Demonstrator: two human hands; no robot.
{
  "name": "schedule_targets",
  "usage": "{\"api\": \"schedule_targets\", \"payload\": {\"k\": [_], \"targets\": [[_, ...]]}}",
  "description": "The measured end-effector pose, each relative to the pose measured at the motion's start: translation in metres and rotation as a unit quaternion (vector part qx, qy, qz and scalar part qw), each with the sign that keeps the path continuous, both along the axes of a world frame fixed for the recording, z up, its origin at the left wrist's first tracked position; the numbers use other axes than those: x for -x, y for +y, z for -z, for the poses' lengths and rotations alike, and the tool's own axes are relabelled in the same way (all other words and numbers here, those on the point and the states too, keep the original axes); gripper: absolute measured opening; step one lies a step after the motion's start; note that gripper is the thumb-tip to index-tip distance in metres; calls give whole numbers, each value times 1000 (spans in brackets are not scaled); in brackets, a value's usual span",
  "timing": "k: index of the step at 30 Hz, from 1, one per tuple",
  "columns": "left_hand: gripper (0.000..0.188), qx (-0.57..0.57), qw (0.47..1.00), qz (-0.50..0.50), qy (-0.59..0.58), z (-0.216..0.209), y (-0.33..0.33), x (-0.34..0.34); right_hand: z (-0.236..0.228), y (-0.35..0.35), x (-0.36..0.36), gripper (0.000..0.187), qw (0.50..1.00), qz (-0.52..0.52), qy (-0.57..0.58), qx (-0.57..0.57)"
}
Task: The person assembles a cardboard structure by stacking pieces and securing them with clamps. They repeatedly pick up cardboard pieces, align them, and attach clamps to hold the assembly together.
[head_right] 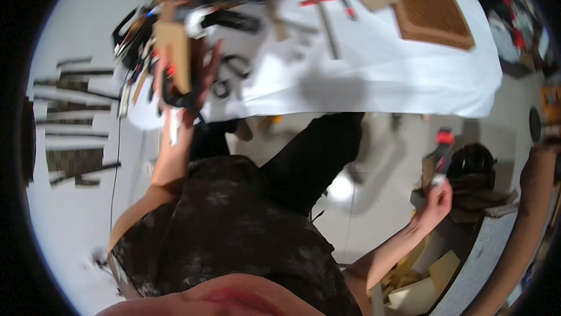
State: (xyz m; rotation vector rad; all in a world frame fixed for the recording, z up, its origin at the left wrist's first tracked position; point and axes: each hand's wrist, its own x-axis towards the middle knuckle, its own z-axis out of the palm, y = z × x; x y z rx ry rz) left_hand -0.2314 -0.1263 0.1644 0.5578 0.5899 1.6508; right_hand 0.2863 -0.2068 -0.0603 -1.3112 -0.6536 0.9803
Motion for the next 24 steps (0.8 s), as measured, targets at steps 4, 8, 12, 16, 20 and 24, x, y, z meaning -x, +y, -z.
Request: {"api": "schedule_targets", "payload": {"k": [4, 8, 12, 16, 20, 24], "targets": [[49, -18, 998, -7, -63, -14, -40, 27, -68, -58, 125, 35, 963, -244, -115, -1], [52, -25, 998, 46, -24, -7, -68, 68, -108, -74, 226, 78, 822, -357, -444, 13], [51, -5, 1000, 1, -28, 6, -103, 115, -113, -66, 264, 88, 623, -401, -670, -46], [54, 41, 997, -4, -64, 0, -132, 130, -148, -51, 280, 83, 539, -361, -751, -122], [40, 77, 994, -22, -78, 2, -139, 137, -167, -31, 290, 66, 531, -416, -714, -186], [47, 98, 995, 2, 11, 19, -141, 146, -174, -24, 340, 46, 684, -454, -554, -139]]}}
